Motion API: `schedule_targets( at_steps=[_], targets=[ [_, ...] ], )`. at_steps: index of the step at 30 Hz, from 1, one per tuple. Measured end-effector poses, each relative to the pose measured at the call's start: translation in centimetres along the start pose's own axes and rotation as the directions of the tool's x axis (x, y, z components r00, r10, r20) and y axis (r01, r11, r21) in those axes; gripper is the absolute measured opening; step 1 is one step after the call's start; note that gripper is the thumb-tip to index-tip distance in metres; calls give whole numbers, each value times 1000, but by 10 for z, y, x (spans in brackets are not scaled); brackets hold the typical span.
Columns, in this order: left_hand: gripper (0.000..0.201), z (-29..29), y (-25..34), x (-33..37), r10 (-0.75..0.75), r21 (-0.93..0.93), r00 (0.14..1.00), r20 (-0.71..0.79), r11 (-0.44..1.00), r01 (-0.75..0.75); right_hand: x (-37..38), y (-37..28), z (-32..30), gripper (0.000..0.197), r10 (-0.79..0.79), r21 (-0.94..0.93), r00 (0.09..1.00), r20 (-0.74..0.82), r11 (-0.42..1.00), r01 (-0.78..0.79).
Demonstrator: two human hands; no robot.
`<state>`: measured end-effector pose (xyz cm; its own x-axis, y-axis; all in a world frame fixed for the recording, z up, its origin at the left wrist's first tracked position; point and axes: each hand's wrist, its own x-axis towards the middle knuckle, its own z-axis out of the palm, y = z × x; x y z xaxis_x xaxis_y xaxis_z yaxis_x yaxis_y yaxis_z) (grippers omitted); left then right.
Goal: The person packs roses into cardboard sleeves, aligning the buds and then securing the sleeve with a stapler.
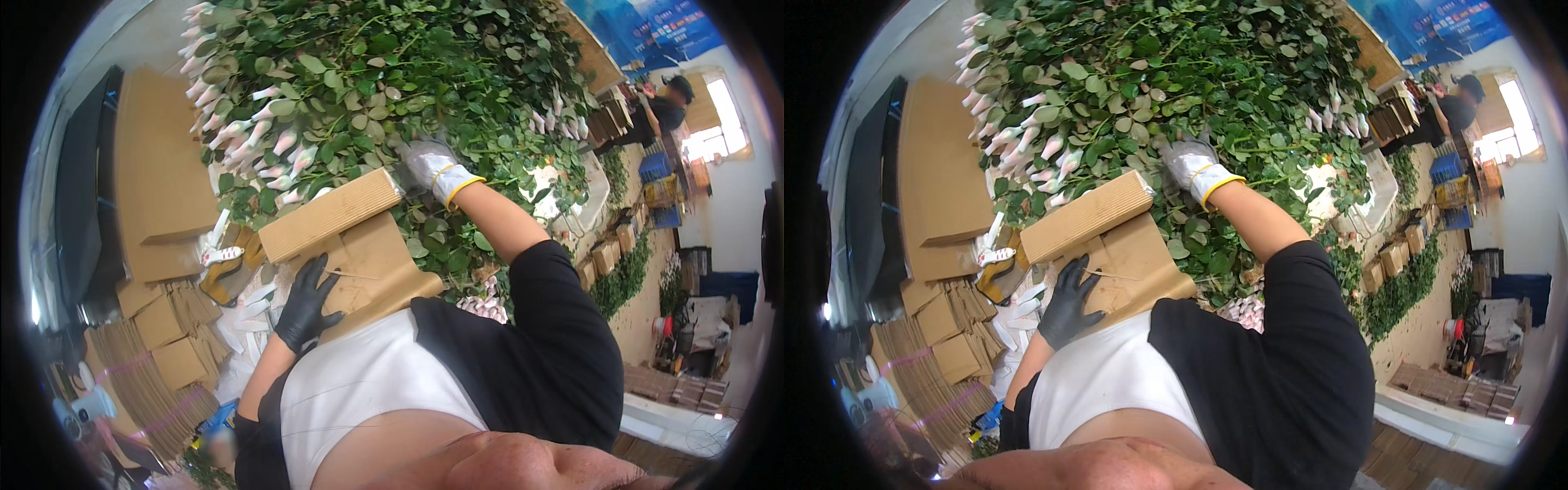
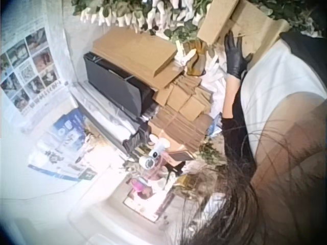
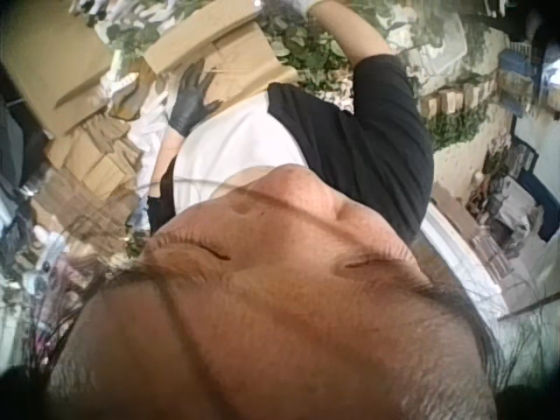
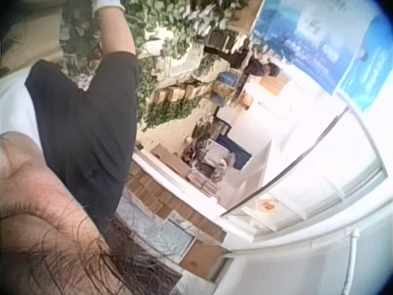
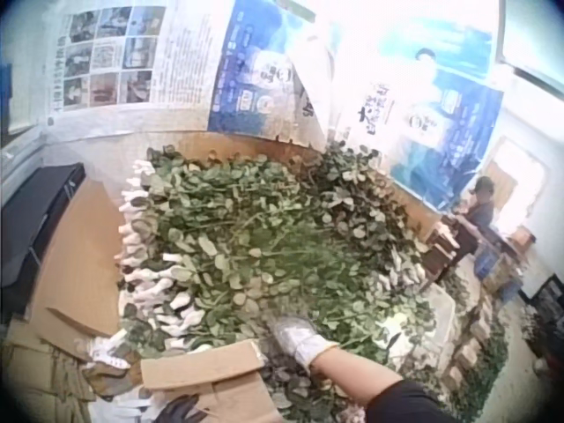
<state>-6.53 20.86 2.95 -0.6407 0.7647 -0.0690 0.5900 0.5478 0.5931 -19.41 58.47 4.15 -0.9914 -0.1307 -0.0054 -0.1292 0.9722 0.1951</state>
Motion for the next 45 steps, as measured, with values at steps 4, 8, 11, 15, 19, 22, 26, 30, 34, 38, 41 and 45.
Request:
schedule_targets(
  at_steps=[4,8,11,15,19,22,26,30,34,38,41,45],
  targets=[
    [59,8,-14,-13,33,-166,984,-177,984,-63,23,-4,-86,17,-123,117,981,-152,983,141],
    [45,29,-18,-12,-23,-211,934,-356,976,-57,-2,33,-201,18,-225,124,925,-307,954,273],
    [46,37,-24,-12,-20,-215,925,-379,974,-67,-50,38,-264,27,-60,408,950,-306,894,188],
    [62,36,-40,-16,-64,-380,950,-305,923,-59,-114,49,-250,32,33,447,855,-518,862,238],
    [103,34,-36,-18,-74,-820,979,-192,561,-118,-158,8,-192,38,-114,263,960,-257,947,183],
    [87,33,-30,-26,-137,-833,987,-85,553,5,-162,-12,-152,34,-342,130,902,-262,914,384],
    [51,31,-19,-20,-236,-774,969,-75,626,93,-109,-64,-165,29,-461,400,873,-160,778,485],
    [33,29,-14,-10,-174,-538,963,-205,842,37,-67,-124,-80,37,-523,424,814,252,816,394],
    [33,8,7,22,200,-17,940,-276,977,-212,-44,-147,-77,26,-562,372,755,340,817,441],
    [50,30,8,49,341,40,922,-182,940,-340,-48,-142,-94,35,-558,386,757,339,817,429],
    [43,58,-4,65,352,27,923,-157,935,-353,-54,-135,-101,39,-549,346,787,281,823,450],
    [31,16,21,53,487,34,871,-69,873,-486,-57,-125,-93,44,-548,384,698,461,832,401]
  ],
)
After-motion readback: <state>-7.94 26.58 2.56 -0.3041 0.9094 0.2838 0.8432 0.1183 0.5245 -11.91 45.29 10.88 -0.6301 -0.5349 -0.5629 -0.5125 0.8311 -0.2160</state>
